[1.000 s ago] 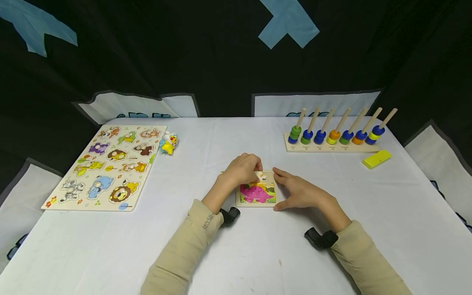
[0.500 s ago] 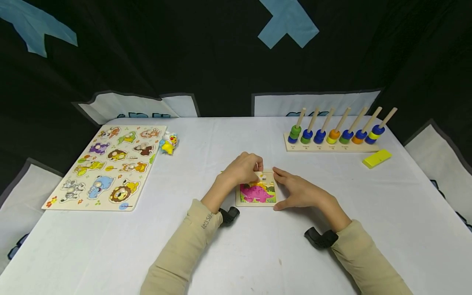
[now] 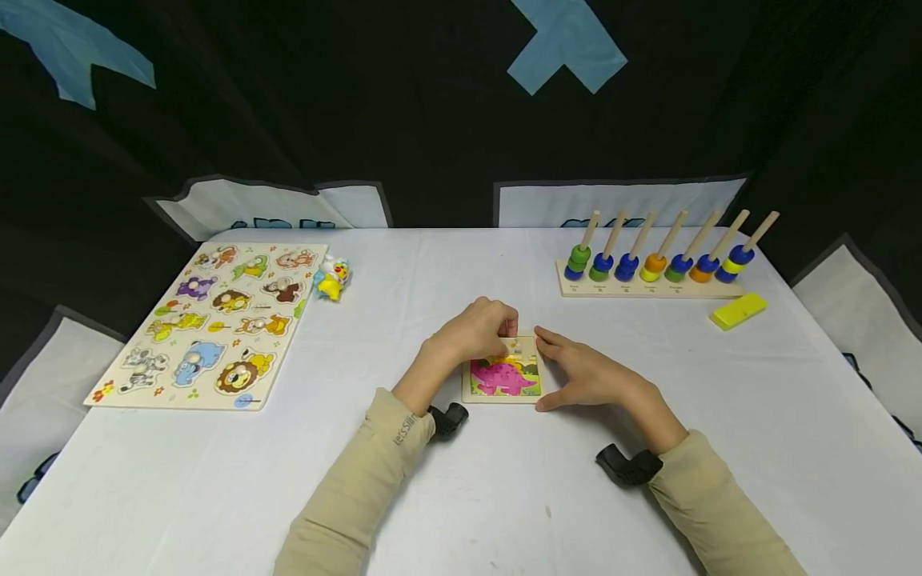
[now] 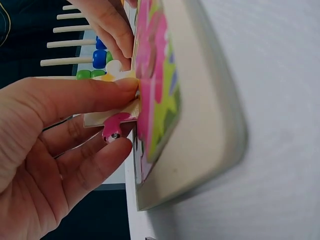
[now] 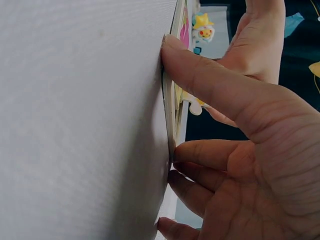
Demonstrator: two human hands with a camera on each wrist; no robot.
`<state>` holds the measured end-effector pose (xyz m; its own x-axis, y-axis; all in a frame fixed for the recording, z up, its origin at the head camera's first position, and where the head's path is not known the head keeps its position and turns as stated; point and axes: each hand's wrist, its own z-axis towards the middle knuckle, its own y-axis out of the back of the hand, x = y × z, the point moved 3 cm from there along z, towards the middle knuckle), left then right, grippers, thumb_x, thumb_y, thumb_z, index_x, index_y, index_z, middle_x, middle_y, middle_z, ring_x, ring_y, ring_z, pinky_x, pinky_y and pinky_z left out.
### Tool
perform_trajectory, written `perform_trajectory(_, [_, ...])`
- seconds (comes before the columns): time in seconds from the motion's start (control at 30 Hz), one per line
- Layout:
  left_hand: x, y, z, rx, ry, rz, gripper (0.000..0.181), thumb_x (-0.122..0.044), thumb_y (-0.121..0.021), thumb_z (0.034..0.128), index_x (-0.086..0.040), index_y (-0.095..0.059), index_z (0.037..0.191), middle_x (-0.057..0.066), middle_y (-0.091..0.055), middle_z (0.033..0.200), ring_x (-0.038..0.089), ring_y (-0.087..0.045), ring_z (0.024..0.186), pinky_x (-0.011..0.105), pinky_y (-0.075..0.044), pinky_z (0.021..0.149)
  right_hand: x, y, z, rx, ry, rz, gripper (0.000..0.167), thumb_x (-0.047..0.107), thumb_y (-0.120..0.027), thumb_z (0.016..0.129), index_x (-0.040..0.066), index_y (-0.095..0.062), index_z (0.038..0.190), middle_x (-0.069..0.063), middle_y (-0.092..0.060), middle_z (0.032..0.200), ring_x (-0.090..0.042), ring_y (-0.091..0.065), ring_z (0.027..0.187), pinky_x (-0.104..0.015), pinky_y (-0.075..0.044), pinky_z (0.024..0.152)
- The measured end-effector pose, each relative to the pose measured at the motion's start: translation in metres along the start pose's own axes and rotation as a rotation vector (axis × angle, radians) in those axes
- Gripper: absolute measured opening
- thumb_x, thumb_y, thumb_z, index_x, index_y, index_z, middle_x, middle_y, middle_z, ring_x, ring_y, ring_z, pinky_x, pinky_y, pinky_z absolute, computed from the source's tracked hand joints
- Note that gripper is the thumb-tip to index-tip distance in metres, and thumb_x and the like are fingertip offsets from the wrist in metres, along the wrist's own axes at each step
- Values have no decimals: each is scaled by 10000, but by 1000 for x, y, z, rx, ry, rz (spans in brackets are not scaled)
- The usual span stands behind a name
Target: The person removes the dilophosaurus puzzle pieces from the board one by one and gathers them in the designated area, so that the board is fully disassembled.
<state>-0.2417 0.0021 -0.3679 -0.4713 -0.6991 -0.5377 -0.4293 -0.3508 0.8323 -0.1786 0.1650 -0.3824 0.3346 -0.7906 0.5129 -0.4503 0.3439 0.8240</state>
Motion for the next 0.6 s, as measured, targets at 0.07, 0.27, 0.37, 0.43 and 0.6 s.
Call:
perform_trajectory(0.07, [0,0,0,6,-8,4,149,25,-688,736,-96,-625,795,-16,-507,668,122,-477,668,210,-373,574,0,0,0,-1,4,1,979,372,-798,757,-87,-288,1454,-212,-184,1581,-405,-214,1444,-540,-254,1133])
perform_trajectory(0.27, [0,0,0,12,-27,3,136,14,-680,751,-104,-619,779,-18,-507,655,116,-473,651,209,-366,577,0,0,0,-1,4,6,975,372,-796,760,-90,-288,1453,-213,-183,1581,-409,-214,1442,-544,-252,1132])
perform_trajectory(0.37, [1,0,-1,13,-40,-1,128,0,-685,765,-105,-614,754,-24,-517,639,109,-476,640,205,-366,577,0,0,0,0,2,5,974,369,-795,761,-88,-287,1454,-213,-184,1581,-410,-215,1441,-544,-250,1133])
perform_trajectory(0.43, [0,0,-1,14,-50,1,130,-6,-687,769,-107,-610,738,-26,-522,632,106,-476,637,203,-365,580,0,0,-1,0,0,3,974,364,-796,760,-87,-285,1456,-213,-183,1581,-410,-214,1442,-543,-248,1134])
perform_trajectory(0.6, [1,1,-2,15,-68,7,144,-16,-688,776,-117,-600,722,-28,-552,634,98,-484,638,199,-369,592,1,0,-1,-1,-6,2,972,358,-799,757,-86,-288,1455,-210,-186,1581,-410,-216,1441,-544,-248,1134])
